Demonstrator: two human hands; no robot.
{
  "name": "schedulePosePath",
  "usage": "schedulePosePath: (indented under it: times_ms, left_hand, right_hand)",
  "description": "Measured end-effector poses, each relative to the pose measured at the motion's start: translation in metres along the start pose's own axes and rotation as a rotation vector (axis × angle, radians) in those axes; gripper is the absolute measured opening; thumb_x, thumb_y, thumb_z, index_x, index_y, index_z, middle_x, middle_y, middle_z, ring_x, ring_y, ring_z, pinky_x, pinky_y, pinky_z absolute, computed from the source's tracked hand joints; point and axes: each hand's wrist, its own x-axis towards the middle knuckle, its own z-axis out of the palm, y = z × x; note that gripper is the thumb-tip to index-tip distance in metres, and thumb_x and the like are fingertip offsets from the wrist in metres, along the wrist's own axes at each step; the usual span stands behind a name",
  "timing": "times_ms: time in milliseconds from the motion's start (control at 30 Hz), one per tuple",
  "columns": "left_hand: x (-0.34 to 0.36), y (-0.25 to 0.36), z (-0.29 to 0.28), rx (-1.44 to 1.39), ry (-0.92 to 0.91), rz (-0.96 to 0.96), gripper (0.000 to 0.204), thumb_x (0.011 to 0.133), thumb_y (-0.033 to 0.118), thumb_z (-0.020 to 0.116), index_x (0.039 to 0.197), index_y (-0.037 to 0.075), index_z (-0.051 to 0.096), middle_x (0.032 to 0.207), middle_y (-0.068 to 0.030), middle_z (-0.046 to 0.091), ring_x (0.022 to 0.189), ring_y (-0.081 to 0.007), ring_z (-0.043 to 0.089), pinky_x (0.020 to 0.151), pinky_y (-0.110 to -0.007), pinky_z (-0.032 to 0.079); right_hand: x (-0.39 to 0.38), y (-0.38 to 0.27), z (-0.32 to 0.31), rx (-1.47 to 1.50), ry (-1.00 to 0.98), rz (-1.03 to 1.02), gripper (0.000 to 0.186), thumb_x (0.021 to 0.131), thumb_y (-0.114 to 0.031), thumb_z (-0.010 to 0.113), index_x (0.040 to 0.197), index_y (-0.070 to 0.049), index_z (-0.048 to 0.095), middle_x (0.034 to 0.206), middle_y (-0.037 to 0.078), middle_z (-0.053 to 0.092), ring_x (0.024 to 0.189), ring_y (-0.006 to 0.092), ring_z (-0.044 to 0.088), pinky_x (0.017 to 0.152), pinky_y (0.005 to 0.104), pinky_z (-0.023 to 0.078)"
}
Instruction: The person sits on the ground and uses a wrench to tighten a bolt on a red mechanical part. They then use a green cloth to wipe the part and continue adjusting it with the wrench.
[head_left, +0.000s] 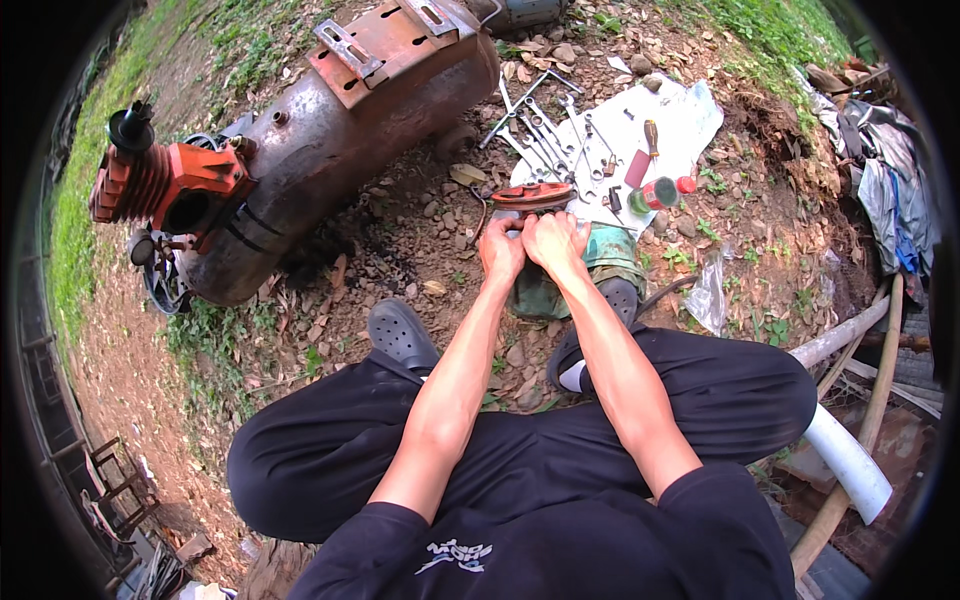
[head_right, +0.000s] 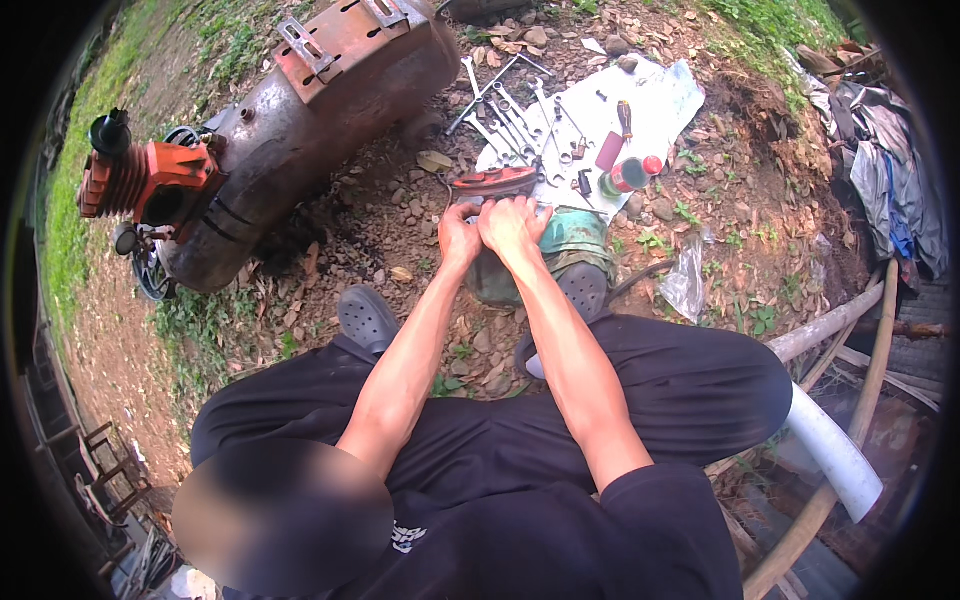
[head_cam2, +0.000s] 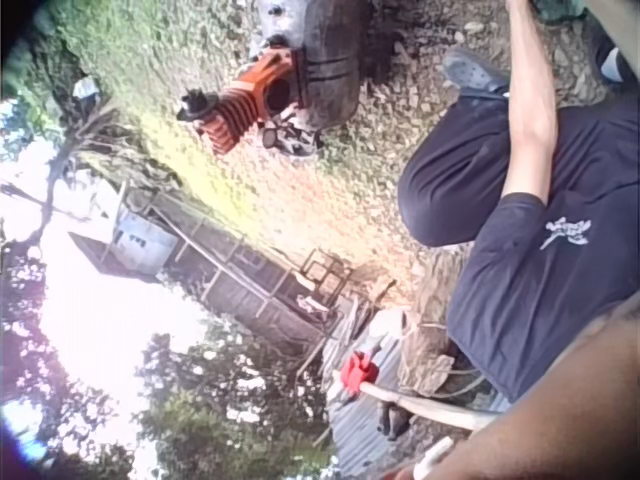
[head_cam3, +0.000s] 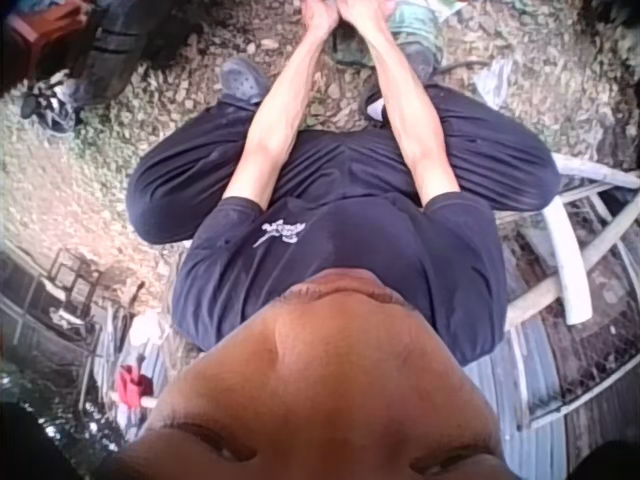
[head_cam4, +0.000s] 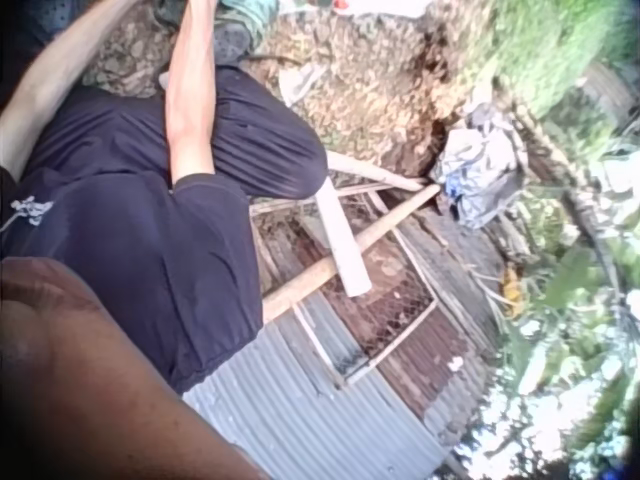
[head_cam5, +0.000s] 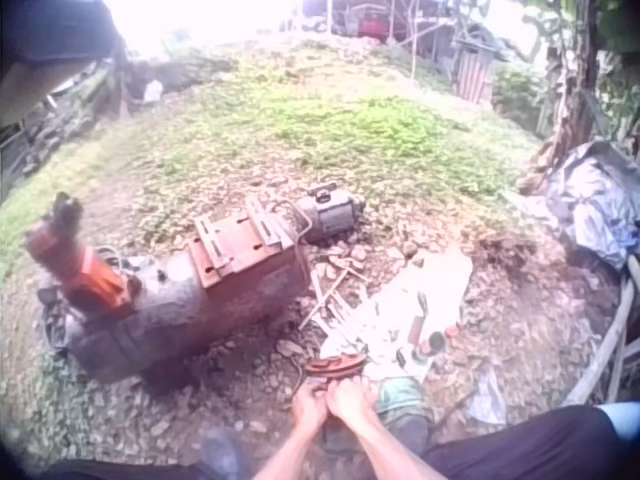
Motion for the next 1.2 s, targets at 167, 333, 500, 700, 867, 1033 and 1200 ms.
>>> schedulePosePath:
  times_ms: [167,333,500,700,867,1033,1200]
  left_hand:
    - [0.009,-0.004,0.005,0.088,-0.018,0.088,0.026,0.072,0.030,0.079,0.083,0.007,0.074,0.090,-0.0118,0.065,0.088,-0.0318,0.064,0.078,-0.042,0.049]
    - [0.005,-0.001,0.002,0.068,-0.033,0.088,0.025,0.073,0.030,0.080,0.083,0.008,0.074,0.093,-0.0103,0.065,0.088,-0.0301,0.064,0.078,-0.041,0.049]
    - [0.012,-0.015,0.002,0.024,-0.039,0.082,0.026,0.072,0.029,0.081,0.085,0.007,0.075,0.092,-0.0096,0.067,0.086,-0.0275,0.065,0.078,-0.039,0.049]
    - [0.008,-0.011,0.004,-0.015,-0.032,0.060,0.025,0.073,0.026,0.082,0.087,0.006,0.075,0.091,-0.0087,0.070,0.084,-0.0232,0.067,0.077,-0.035,0.050]
    - [0.009,-0.015,0.004,-0.034,-0.082,-0.005,0.026,0.075,0.031,0.081,0.087,0.008,0.076,0.090,-0.0072,0.070,0.084,-0.0257,0.067,0.077,-0.039,0.050]
    - [0.020,-0.031,-0.006,-0.319,-0.179,-0.134,0.026,0.087,0.023,0.074,0.099,0.001,0.070,0.098,-0.0070,0.072,0.089,-0.0131,0.065,0.080,-0.028,0.048]
    - [0.012,-0.034,-0.005,-0.353,-0.071,-0.093,0.028,0.090,0.020,0.069,0.110,0.001,0.068,0.103,-0.0099,0.072,0.094,-0.0145,0.065,0.087,-0.029,0.049]
  right_hand:
    - [0.031,0.031,0.000,0.152,-0.229,-0.042,0.062,0.092,-0.050,0.042,0.096,0.005,0.069,0.096,0.030,0.067,0.103,0.0423,0.063,0.096,0.0518,0.043]
    - [0.019,0.044,0.002,0.185,-0.073,-0.235,0.050,0.094,-0.043,0.050,0.092,0.004,0.068,0.090,0.028,0.065,0.095,0.0437,0.063,0.086,0.0503,0.047]
    - [0.000,0.036,0.001,0.242,0.177,-0.385,0.030,0.090,-0.027,0.061,0.091,0.002,0.068,0.091,0.019,0.062,0.093,0.0391,0.060,0.085,0.0491,0.046]
    - [-0.005,0.045,0.008,0.367,0.230,-0.335,0.031,0.086,-0.029,0.067,0.099,-0.001,0.070,0.101,0.014,0.064,0.104,0.0336,0.057,0.097,0.0472,0.040]
    - [0.002,0.066,0.031,0.890,0.045,-0.262,0.037,0.089,-0.031,0.069,0.104,0.003,0.068,0.106,0.011,0.067,0.099,0.0259,0.062,0.093,0.0351,0.042]
    - [0.011,0.085,0.037,1.511,0.195,0.439,0.037,0.095,-0.029,0.058,0.109,0.004,0.066,0.103,0.006,0.066,0.092,0.0144,0.057,0.089,0.0289,0.041]
    - [0.001,0.086,0.041,1.195,0.376,0.292,0.039,0.098,-0.026,0.050,0.113,0.008,0.062,0.108,0.017,0.065,0.100,0.0254,0.059,0.092,0.0337,0.043]
